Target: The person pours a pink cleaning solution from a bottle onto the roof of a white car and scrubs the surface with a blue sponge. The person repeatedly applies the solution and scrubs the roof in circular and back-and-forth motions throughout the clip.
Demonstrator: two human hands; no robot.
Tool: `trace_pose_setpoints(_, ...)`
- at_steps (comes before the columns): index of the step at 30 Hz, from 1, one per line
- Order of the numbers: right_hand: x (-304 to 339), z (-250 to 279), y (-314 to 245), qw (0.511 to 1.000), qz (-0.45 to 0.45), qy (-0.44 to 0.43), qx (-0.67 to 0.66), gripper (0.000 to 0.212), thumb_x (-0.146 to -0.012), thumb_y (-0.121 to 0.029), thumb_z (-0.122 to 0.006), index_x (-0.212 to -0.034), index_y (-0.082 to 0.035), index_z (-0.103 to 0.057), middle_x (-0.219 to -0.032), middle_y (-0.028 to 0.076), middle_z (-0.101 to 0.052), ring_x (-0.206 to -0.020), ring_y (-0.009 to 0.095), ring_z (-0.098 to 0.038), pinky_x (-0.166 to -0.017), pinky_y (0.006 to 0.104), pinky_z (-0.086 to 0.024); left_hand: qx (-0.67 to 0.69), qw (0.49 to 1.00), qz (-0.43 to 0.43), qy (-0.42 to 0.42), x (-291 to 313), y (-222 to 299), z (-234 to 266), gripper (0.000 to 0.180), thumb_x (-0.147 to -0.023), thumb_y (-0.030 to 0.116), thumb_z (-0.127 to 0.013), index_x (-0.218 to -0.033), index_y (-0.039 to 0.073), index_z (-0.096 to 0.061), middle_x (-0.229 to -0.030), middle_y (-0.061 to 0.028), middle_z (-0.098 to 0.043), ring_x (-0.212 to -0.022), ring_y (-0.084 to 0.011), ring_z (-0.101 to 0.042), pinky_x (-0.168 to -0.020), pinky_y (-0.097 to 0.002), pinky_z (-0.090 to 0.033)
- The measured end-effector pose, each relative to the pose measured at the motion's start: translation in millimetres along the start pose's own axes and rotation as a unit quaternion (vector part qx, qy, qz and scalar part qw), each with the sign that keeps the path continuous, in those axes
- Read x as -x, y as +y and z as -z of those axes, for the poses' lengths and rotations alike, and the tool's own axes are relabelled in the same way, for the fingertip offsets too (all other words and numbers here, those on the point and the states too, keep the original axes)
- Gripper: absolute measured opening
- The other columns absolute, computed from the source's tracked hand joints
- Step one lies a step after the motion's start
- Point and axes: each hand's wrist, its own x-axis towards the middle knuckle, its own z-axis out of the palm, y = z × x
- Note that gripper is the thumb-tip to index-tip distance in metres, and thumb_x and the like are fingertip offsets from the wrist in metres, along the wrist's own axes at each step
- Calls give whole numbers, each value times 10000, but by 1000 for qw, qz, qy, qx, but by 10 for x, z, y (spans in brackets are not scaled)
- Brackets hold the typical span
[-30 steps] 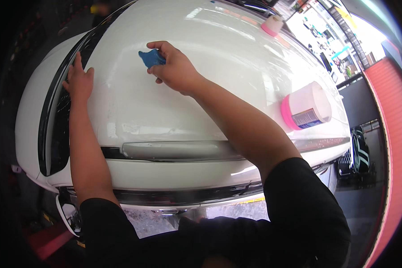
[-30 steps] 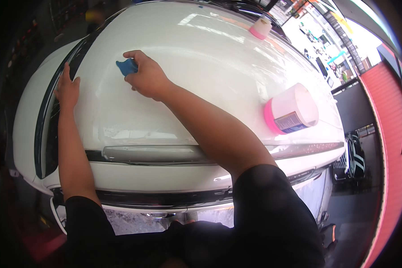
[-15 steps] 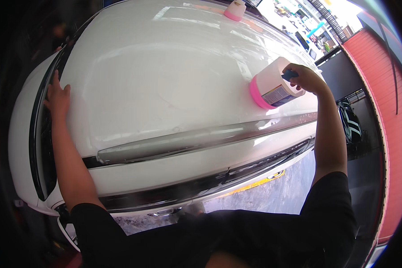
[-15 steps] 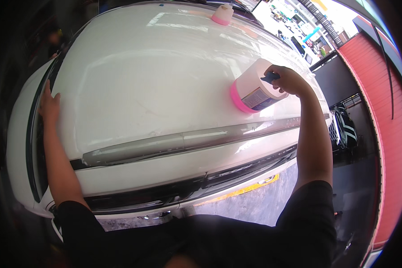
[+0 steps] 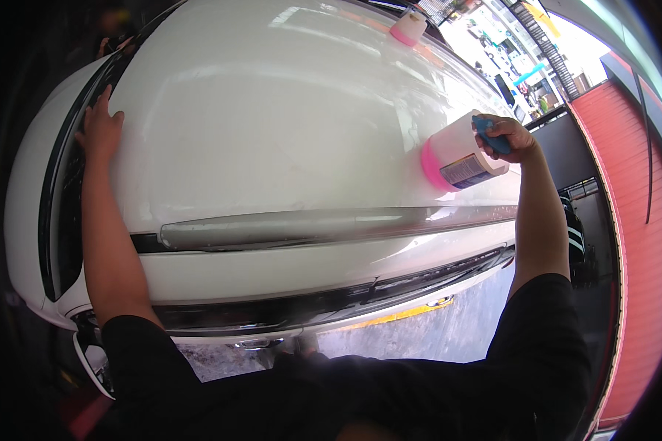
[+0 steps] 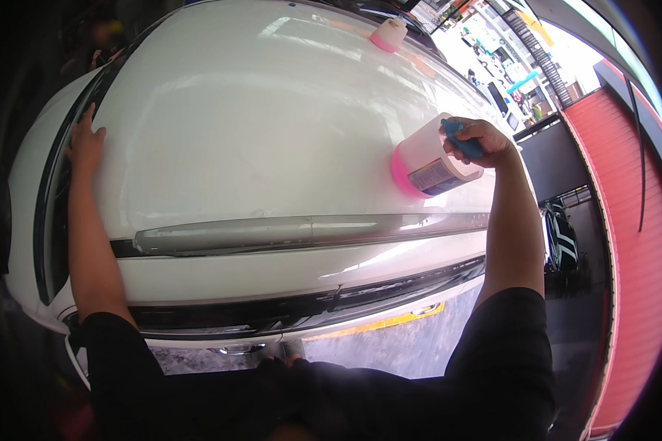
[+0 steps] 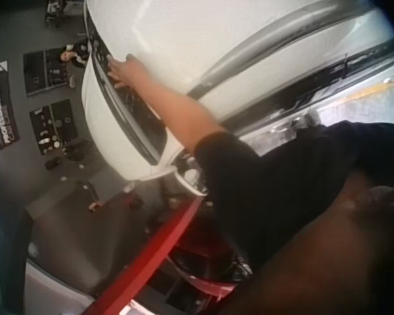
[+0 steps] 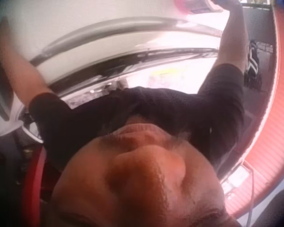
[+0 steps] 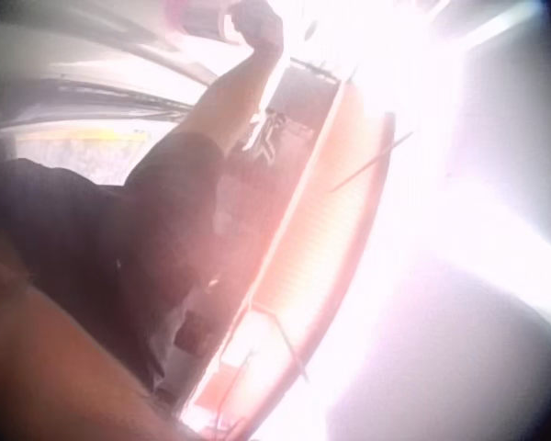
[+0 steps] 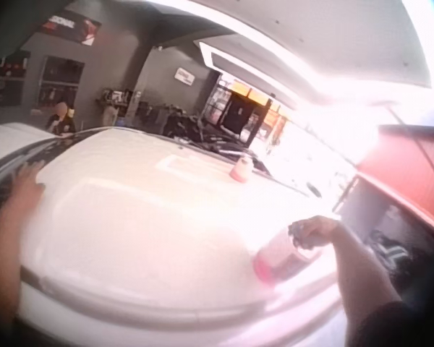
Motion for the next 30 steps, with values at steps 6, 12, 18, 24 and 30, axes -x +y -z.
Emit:
trace_pose_setpoints(6,53,-923,-985,974,154,30,161,527,-900,-81,-595,-1409,-42,-462,-1213,185,-676,-930,223,-747,-600,290,-580,37,999,-11,3,-35,18,26,754,-984,306,-617,-1653,364,-273,-1715,-17,-327,-1600,-332,-234,-1205,-780,-128)
trace_pose_setpoints(12,-1411,-3043,-648,791,332,87,506,506,-957,45,-506,-1411,-155,-602,-1306,107,-650,-1050,227,-694,-890,374,-559,60,998,-12,22,74,47,45,735,-987,352,-614,-1650,344,-298,-1711,-33,-339,-1597,-337,-241,-1225,-752,-120)
trace_pose_setpoints(18,-1942,-4509,-159,581,519,-139,611,441,-1094,-305,-505,-1530,-251,-540,-1659,30,-416,-1571,287,-307,-1267,592,-218,101,992,-7,76,122,-56,2,711,-980,343,-598,-1640,315,-335,-1684,-47,-390,-1588,-340,-264,-1238,-725,-103)
trace_pose_setpoints(24,-3998,-4099,-982,756,355,171,523,428,-1006,-181,-487,-1412,-61,-557,-1482,164,-582,-1330,419,-547,-1158,490,-416,161,982,-31,98,93,75,-39,673,-978,322,-587,-1619,283,-387,-1633,-73,-463,-1588,-331,-268,-1253,-689,-90)
trace_pose_setpoints(30,-2601,-5227,-542,581,575,-258,515,356,-1039,-243,-592,-1387,-203,-655,-1594,139,-479,-1533,342,-376,-1260,583,-258,321,944,-37,67,238,91,211,607,-1018,325,-543,-1605,243,-410,-1589,-144,-506,-1540,-322,-359,-1269,-485,-223)
